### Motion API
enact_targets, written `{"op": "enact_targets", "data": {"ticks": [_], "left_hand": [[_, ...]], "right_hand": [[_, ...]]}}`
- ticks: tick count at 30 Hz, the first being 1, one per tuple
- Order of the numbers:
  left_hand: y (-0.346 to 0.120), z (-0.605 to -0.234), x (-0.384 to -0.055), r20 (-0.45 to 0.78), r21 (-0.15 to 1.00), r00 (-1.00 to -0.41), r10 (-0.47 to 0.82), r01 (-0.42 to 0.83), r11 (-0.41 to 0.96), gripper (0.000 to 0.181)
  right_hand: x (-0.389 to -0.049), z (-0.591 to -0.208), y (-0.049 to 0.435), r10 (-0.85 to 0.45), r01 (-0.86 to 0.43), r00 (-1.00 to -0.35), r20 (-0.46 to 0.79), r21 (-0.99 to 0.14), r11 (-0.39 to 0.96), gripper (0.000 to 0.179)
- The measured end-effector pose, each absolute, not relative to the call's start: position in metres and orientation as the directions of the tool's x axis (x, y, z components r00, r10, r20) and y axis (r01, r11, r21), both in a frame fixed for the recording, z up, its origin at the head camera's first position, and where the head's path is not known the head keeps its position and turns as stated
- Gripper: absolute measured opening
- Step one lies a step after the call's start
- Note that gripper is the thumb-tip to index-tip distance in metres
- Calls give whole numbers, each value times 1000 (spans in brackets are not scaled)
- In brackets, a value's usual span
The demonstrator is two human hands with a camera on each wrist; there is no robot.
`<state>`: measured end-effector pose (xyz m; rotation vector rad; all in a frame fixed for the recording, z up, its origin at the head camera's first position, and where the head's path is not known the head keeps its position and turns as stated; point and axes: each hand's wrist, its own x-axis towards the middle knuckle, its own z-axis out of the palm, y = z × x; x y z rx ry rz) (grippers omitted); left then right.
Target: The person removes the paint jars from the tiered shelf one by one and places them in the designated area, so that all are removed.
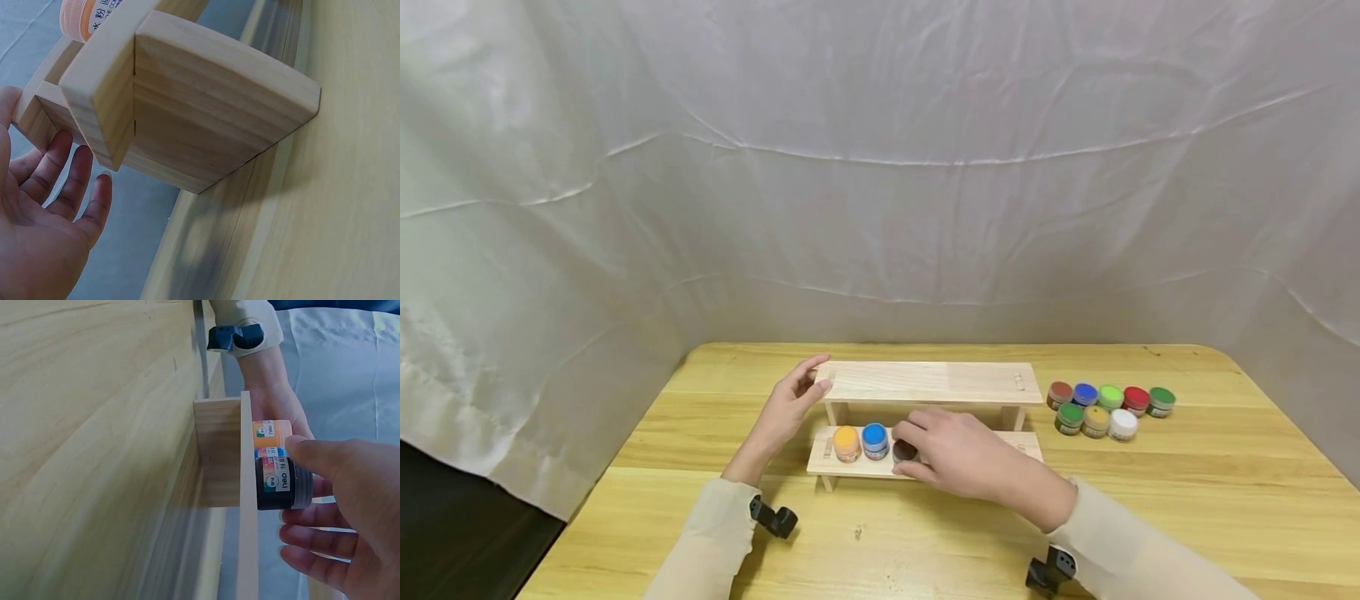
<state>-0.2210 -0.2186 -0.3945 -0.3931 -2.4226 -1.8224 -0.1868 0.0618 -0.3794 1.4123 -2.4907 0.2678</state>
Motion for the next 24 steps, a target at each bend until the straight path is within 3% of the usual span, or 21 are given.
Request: {"op": "enact_targets", "data": {"ticks": [10,24], "left_hand": [[-218,-394,-221,218,932,-964,152,252,262,48],[-219,-396,-222,215,932,-964,158,250,261,49]], "right_hand": [[-177,-375,81,-797,-838,-545,260,-136,528,26],[-174,-374,121,-715,-778,-627,308,-209,592,27]]}}
